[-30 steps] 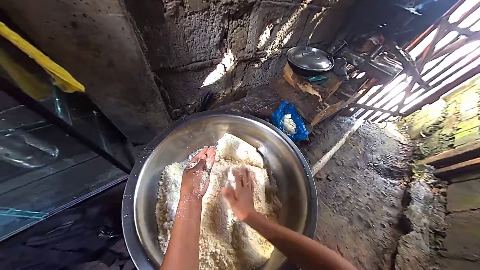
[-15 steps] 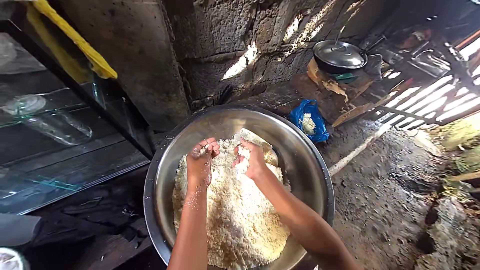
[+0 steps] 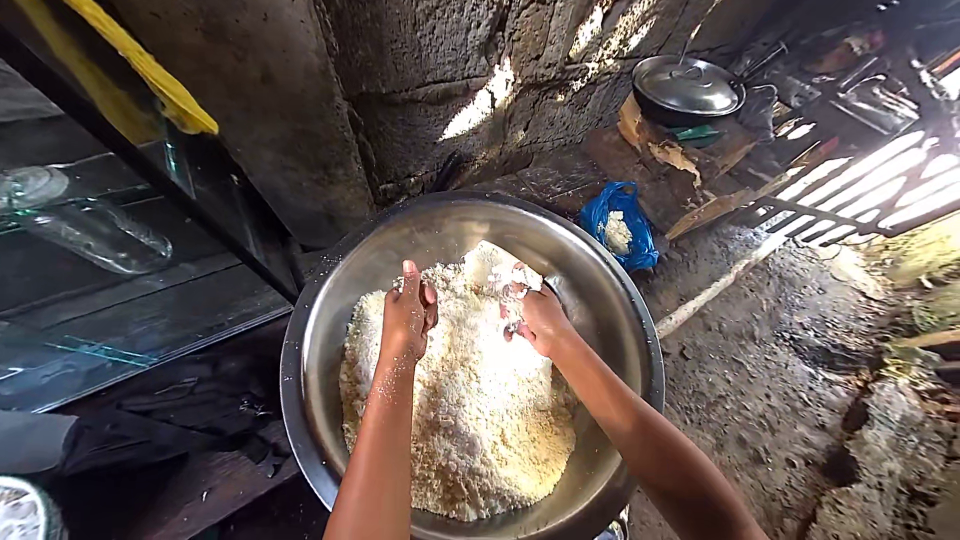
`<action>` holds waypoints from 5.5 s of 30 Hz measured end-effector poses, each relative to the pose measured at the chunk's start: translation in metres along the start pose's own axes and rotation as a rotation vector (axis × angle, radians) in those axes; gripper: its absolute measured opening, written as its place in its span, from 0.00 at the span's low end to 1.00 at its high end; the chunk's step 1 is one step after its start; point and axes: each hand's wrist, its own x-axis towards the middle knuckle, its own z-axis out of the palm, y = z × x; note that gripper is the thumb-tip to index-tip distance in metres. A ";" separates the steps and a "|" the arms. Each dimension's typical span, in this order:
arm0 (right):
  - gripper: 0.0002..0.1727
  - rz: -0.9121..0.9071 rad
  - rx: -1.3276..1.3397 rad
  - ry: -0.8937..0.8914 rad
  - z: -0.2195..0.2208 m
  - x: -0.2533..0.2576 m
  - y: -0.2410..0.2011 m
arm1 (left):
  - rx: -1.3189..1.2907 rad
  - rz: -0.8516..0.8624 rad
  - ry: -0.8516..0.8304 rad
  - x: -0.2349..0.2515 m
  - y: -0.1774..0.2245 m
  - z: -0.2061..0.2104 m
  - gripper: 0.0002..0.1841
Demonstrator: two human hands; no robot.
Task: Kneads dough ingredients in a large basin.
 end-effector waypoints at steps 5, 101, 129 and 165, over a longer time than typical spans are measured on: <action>0.11 -0.129 -0.451 -0.425 -0.051 -0.010 0.025 | 0.068 0.025 -0.083 0.002 -0.005 -0.006 0.13; 0.35 -0.938 -1.075 -0.302 -0.090 0.042 0.076 | 0.583 0.019 -0.550 0.011 -0.083 0.012 0.25; 0.12 -0.551 -0.921 -0.328 -0.080 0.055 0.077 | 0.960 0.022 -0.673 0.027 -0.077 0.010 0.38; 0.13 -0.377 -0.659 -0.220 -0.075 0.098 0.049 | -0.074 -0.157 -0.004 0.039 -0.043 0.015 0.16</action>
